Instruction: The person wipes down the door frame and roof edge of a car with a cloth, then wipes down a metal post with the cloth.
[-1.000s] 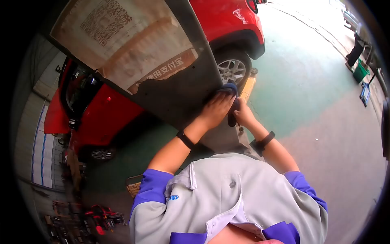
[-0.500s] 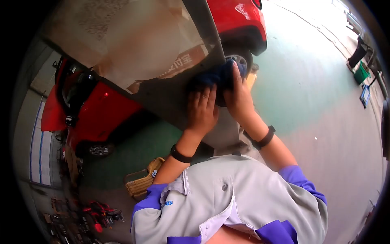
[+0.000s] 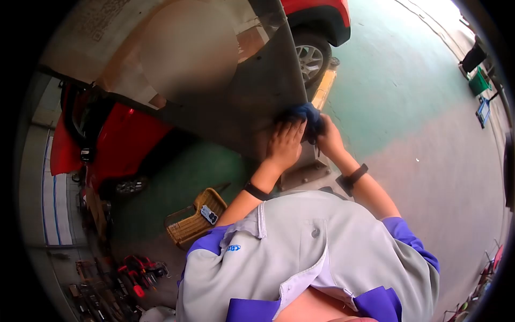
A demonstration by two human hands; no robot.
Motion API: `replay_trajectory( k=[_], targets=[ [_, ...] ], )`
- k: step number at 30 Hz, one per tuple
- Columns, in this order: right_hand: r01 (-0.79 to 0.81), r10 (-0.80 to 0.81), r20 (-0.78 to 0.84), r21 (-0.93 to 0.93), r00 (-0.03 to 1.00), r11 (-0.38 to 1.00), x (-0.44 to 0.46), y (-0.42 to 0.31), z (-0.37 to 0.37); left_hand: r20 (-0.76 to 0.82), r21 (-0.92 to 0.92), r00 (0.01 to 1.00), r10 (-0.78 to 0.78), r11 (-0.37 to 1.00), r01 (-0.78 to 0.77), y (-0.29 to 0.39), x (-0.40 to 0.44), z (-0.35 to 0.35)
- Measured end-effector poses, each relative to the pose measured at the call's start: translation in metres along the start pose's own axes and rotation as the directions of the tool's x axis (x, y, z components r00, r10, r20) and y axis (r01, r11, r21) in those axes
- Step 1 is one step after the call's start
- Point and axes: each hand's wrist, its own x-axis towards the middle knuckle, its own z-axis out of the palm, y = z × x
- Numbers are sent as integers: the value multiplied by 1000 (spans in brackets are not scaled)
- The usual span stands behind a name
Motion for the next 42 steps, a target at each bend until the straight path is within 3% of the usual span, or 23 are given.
replay_trajectory(
  k=[2,5,6,10,12,15,21,31,36,40,42],
  targets=[
    [67,-69,-41,-41,997,997,-8,-3,-5,-57,-68,997,-57,996,53,1,-9,-7],
    [265,-264,-115,-11,958,964,-5,-44,-23,-128,-15,985,-113,994,112,-7,-16,-35],
    [392,-395,-161,-56,904,918,-1,-60,-27,-162,0,978,-132,991,133,-9,-18,-46],
    [613,-624,-168,-118,763,781,-2,-138,-28,-297,0,914,-276,957,289,-18,-8,-104],
    [695,-715,-119,-171,689,698,-5,-170,-24,-422,64,871,-251,950,305,-34,-1,-133],
    [852,-866,-61,-156,496,499,10,-212,-16,-521,171,833,-188,933,317,-57,12,-167],
    [843,-911,-161,-345,379,412,29,-226,35,-536,283,841,-78,922,266,-87,-3,-143],
    [771,-865,22,-464,501,436,-1,-161,64,-394,101,906,-154,973,210,-75,-64,-84],
    [647,-652,151,-411,743,642,-28,-126,71,-244,-3,969,31,999,-33,-93,-103,-62],
    [524,-547,36,-342,836,780,-42,-144,84,-293,-100,949,119,983,-154,-111,-99,-97],
    [553,-602,-81,-314,795,772,-47,-173,92,-363,-173,926,101,970,-173,-120,-89,-119]
  ],
)
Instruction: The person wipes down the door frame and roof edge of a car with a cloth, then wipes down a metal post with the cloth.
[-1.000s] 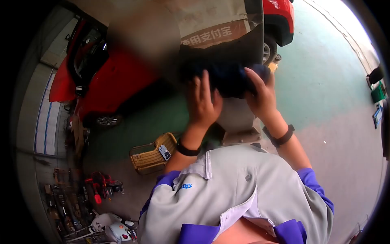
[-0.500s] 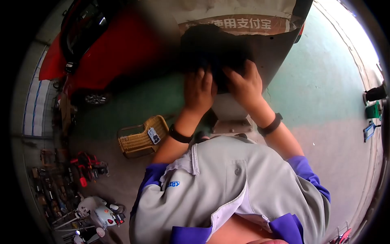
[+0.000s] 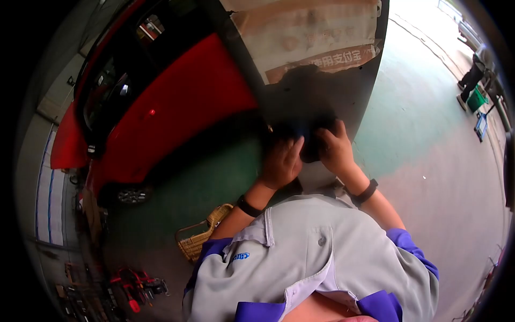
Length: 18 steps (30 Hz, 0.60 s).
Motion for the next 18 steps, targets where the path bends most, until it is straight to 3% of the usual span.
replay_trajectory(
  k=[6,9,13,18],
  targets=[
    [213,-211,-265,-19,941,977,67,-106,-25,-337,73,941,38,997,-14,-31,75,-67],
    [142,-158,-343,-72,926,987,77,-100,-5,-327,64,945,-4,998,27,-52,66,-55],
    [57,-90,-377,-99,922,993,56,-83,28,-208,-129,972,-109,988,83,-56,24,-23],
    [-182,150,-316,-73,937,981,3,-56,66,-64,-273,991,-115,958,93,-58,-27,10]
  ],
)
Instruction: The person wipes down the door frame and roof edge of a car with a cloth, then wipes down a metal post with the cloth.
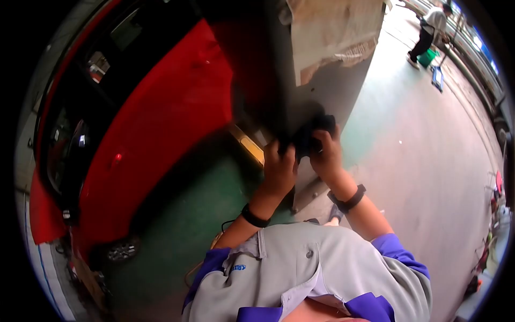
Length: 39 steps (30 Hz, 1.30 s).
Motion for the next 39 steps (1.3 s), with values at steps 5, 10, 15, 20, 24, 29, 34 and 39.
replay_trajectory(
  k=[5,10,15,20,24,29,34,39],
  targets=[
    [-241,242,86,-24,966,970,-46,13,14,188,-31,980,-57,997,64,-9,-49,11],
    [-275,264,103,119,959,954,-35,0,7,129,-187,989,-75,978,98,-5,-22,-7],
    [-216,244,-36,351,969,911,25,-66,-26,-131,-223,989,-71,974,40,18,61,-51],
    [49,-17,-220,140,975,989,46,-44,0,-4,-208,995,-100,973,97,3,79,-50],
    [85,-63,-179,119,982,989,37,-19,4,-12,-206,997,-77,976,73,-2,72,-35],
    [-6,23,-149,110,989,994,25,-3,0,-60,-84,998,-6,996,1,1,65,-25],
    [-199,240,-191,209,952,957,9,-18,6,2,-132,999,-44,990,44,5,56,-35],
    [66,-8,-270,205,963,977,54,-79,-13,-88,-102,996,-4,995,-6,5,79,-69]
  ],
)
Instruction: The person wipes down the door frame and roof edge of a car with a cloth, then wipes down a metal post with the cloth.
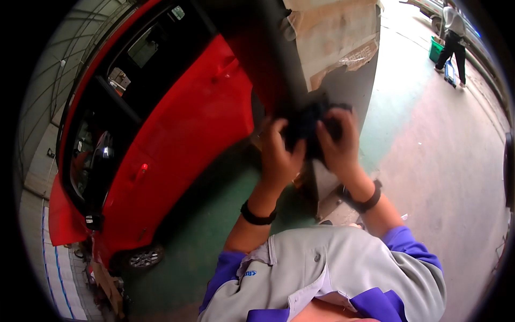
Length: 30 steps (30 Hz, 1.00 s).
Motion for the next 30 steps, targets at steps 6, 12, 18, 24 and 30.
replay_trajectory(
  k=[6,12,18,24,30],
  targets=[
    [235,-238,-36,-76,971,969,52,-20,21,44,-38,997,-61,997,62,3,53,-10],
    [186,-187,23,16,982,982,50,-15,18,79,-174,976,-201,962,212,-6,44,0],
    [35,-35,98,-1,995,999,21,2,6,52,-32,992,-116,992,118,-2,18,13],
    [-65,67,80,-24,995,998,4,3,-3,113,-168,982,-153,971,171,-10,-3,13],
    [412,-416,20,-198,909,890,41,-20,8,-103,-299,970,-221,937,182,13,39,-5]
  ],
)
